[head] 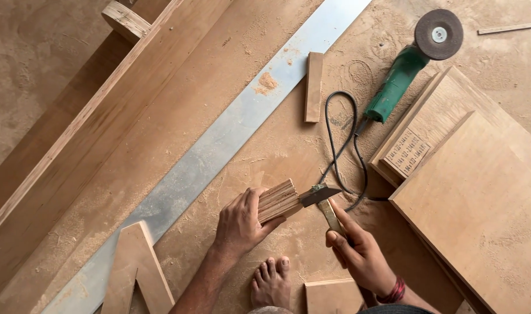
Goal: The person sits on the floor and assembles small curved wooden pieces by stacking them and hammering nails into them. The person repeatedly aligns the pieces and secures them with a hammer.
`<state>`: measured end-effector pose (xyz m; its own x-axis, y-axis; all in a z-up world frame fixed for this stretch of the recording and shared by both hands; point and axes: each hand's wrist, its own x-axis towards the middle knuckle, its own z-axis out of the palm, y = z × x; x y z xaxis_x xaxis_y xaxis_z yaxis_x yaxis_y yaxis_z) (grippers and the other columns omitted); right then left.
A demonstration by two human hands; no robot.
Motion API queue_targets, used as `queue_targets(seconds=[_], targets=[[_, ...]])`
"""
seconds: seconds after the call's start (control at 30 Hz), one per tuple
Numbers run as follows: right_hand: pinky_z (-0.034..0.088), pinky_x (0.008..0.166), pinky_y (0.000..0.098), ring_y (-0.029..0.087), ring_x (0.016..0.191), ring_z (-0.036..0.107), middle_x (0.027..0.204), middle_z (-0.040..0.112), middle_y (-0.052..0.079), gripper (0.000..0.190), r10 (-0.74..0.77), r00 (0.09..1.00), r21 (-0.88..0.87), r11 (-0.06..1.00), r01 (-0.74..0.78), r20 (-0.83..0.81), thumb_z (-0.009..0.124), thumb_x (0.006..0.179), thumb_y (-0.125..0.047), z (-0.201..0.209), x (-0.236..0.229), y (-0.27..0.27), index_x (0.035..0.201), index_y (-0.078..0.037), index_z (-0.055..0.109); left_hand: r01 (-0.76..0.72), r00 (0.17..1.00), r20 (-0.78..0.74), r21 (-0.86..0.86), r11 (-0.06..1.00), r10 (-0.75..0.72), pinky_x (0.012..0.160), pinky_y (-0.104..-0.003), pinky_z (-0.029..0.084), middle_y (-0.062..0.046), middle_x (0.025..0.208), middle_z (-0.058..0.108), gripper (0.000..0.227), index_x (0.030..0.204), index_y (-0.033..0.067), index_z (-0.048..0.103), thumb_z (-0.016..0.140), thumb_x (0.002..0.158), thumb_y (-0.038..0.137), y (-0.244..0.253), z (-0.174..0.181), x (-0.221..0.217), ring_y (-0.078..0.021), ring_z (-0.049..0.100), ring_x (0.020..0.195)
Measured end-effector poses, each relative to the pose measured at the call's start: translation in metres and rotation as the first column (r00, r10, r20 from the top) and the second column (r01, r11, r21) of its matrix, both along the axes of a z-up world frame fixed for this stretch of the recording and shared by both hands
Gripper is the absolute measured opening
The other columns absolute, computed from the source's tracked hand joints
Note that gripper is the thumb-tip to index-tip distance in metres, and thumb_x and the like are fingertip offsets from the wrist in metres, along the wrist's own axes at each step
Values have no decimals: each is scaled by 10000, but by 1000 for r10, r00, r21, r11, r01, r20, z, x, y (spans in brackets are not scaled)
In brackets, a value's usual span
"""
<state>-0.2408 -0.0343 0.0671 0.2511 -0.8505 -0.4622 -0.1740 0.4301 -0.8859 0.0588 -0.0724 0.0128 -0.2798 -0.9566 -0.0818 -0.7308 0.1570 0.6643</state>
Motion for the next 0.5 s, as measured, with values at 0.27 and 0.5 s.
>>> queue_targets(seconds=[0.27,0.5], targets=[[520,474,226,66,597,580,953,720,69,488,-262,946,-166,941,294,190,583,1037,-177,19,-18,-28,1493,-113,419,-10,1000,-28,-22,1000,10,717,-442,646,-184,990,702,747,1267,19,499,721,878,618,1,7,0,-270,742,855],[454,418,232,59,522,492,729,569,10,676,-91,991,166,983,75,94,614,974,-151,3,2,-4,1618,-183,410,0,1000,-13,26,1000,0,706,-426,636,-177,1019,700,789,1283,-4,489,746,861,611,2,-1,-3,-261,731,844]])
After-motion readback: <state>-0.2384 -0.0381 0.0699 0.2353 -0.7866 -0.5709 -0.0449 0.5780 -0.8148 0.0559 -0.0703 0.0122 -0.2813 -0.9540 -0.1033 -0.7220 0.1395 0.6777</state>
